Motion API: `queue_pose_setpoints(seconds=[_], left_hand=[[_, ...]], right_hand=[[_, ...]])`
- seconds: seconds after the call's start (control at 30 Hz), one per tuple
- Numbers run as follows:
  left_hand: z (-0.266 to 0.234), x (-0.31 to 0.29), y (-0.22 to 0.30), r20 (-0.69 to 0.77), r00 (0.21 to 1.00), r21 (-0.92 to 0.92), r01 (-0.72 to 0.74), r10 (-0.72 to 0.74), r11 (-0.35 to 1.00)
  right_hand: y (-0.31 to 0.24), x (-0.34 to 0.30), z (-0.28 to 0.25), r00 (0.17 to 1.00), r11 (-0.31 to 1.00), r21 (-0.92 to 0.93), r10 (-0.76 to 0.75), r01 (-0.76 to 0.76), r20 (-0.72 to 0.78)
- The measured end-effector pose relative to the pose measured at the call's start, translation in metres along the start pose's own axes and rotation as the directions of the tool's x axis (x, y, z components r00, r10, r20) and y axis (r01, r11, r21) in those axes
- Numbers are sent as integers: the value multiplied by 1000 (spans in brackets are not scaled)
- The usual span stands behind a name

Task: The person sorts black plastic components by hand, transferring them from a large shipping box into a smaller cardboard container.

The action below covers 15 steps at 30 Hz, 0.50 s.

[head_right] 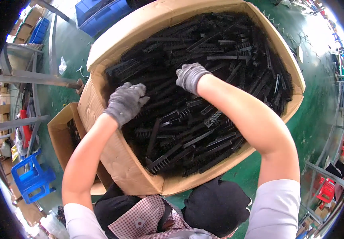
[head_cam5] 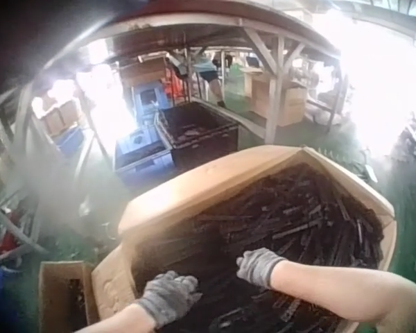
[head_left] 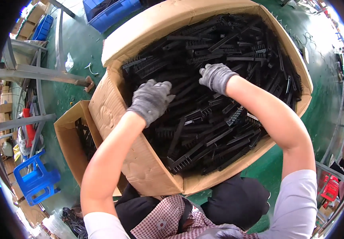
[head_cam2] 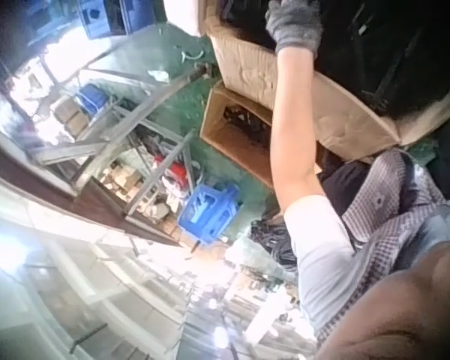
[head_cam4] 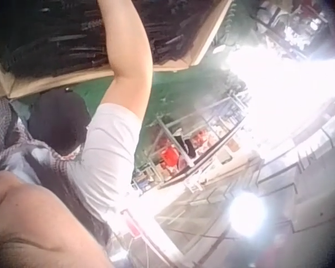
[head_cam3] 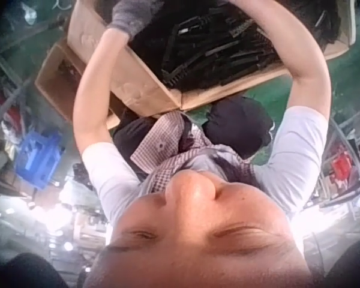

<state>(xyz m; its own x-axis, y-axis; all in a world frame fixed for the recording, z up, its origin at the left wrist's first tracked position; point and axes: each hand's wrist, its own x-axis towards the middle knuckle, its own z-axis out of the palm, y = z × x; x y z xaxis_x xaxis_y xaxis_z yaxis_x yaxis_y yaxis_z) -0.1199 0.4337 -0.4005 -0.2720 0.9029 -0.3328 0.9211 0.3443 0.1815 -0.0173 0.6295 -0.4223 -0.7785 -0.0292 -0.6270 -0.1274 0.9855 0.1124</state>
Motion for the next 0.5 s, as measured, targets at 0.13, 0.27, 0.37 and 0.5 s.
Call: queue_pose_setpoints(seconds=[0.13,0.27,0.37,0.5], left_hand=[[26,41,31,-16,993,157,118,-117,981],[33,76,35,189,948,229,213,-258,950],[29,81,36,230,914,190,294,-333,937],[5,74,38,346,903,253,171,-254,952]], right_hand=[[33,-40,2,919,991,55,-95,126,-383],[45,-93,21,717,932,313,92,182,-691],[25,-136,12,535,818,522,336,241,-775],[9,-182,30,317,503,818,756,280,-573]])
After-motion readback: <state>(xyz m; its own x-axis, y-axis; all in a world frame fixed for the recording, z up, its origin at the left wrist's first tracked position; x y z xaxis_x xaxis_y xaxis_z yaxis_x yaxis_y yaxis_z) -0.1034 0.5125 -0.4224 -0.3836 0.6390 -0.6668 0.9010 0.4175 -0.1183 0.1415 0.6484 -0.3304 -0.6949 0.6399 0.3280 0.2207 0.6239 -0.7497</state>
